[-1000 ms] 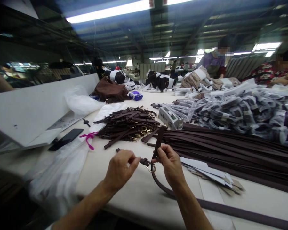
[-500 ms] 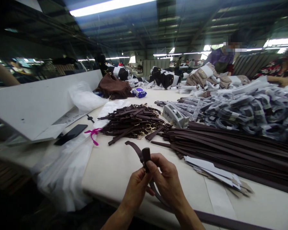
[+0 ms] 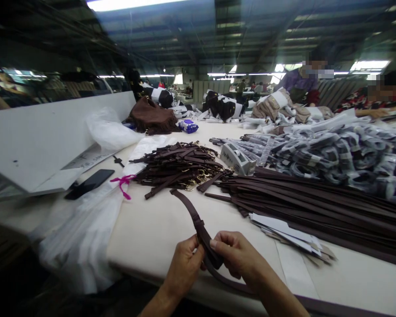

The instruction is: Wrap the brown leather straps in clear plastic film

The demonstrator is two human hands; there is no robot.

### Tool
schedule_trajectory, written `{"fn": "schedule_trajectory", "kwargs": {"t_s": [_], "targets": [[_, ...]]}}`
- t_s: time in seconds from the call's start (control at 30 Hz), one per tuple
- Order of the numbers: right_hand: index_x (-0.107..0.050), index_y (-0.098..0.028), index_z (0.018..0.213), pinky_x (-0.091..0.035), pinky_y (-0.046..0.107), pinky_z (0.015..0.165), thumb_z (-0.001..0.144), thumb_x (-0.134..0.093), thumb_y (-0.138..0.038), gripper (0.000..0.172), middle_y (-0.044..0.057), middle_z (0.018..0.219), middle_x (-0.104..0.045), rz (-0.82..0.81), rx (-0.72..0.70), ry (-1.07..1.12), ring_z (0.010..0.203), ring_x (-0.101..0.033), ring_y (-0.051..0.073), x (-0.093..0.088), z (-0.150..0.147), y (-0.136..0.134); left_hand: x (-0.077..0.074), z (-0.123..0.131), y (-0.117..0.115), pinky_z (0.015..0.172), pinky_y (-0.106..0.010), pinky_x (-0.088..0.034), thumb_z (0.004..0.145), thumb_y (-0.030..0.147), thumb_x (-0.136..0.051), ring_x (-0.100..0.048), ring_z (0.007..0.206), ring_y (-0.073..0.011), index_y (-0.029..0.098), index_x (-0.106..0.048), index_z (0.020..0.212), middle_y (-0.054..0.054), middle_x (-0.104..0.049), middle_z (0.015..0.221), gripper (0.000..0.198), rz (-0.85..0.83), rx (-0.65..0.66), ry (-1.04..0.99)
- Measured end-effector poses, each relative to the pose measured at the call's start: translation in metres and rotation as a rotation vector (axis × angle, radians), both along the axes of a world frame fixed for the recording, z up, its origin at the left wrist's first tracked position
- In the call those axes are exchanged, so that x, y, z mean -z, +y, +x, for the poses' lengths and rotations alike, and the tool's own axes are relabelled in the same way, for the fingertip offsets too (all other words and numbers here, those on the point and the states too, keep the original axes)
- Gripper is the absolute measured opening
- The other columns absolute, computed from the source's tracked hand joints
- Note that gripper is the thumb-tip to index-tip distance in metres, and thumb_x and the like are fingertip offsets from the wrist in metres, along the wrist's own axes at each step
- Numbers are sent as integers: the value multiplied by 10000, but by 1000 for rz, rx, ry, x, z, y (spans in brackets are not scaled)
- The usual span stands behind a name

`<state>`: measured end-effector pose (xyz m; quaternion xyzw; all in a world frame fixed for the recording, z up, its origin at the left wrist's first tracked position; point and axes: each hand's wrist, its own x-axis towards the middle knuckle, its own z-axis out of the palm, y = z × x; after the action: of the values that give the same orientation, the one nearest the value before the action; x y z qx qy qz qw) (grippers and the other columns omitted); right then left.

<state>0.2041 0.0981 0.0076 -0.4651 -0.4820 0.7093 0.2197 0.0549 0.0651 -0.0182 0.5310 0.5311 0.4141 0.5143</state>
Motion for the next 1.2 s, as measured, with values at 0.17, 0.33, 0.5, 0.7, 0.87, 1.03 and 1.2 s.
{"fn": "schedule_trajectory", "kwargs": {"t_s": [0.17, 0.33, 0.5, 0.7, 0.87, 1.03, 1.2], "targets": [[-459, -170, 639, -168, 159, 313, 747, -574, -533, 395, -92, 407, -356, 222, 56, -71, 313, -260, 31, -9, -17, 8, -4, 1, -3, 650, -234, -417, 906, 273, -347, -565, 705, -151, 149, -620, 800, -47, -631, 752, 318, 247, 51, 189], [-563, -160, 922, -325, 188, 382, 794, -559, -410, 280, -3, 697, -558, 580, 56, -252, 447, -447, 77, -18, -22, 24, -1, -1, 1, 628, -234, -407, 892, 244, -357, -579, 686, -160, 149, -610, 768, -53, -643, 743, 297, 214, -9, 239], [-602, -167, 835, -429, 220, 563, 800, -555, -222, 80, 9, 721, -582, 922, -226, -350, 632, -530, 127, -39, -21, 45, 5, -2, 0, 647, -233, -402, 869, 230, -381, -573, 696, -161, 170, -626, 750, -39, -639, 731, 280, 255, 24, 239], [-607, -205, 823, -423, 350, 805, 822, -569, -199, 39, 56, 867, -618, 1738, 257, -448, 853, -568, 207, -70, -45, 63, 7, 6, -3, 547, -225, -331, 871, 274, -400, -443, 572, -116, 161, -553, 675, -3, -519, 607, 273, 275, -91, 284], [-420, -252, 1254, -488, 357, 714, 813, -545, -470, 508, 109, 1143, -548, 936, 474, -240, 961, -569, 265, -53, -63, 61, 10, 10, 4, 503, -216, -328, 861, 256, -402, -457, 537, -103, 165, -562, 668, 3, -540, 596, 267, 290, -159, 359], [-531, -201, 841, -298, 160, 350, 744, -592, -557, 374, -35, 567, -486, 215, 156, 76, 406, -382, 71, -7, -63, 63, 5, -24, 12, 570, -211, -445, 767, 342, -578, -605, 626, -143, 189, -664, 864, -17, -687, 749, 201, 310, -50, 408], [-519, -241, 836, -277, 136, 344, 764, -588, -525, 301, -52, 533, -448, 201, 315, 175, 384, -324, 52, 7, -52, 68, -24, -167, 32, 821, -261, -478, 889, 284, -418, -592, 953, -164, 180, -605, 1044, -65, -637, 1070, 264, 273, -677, 526]]}}
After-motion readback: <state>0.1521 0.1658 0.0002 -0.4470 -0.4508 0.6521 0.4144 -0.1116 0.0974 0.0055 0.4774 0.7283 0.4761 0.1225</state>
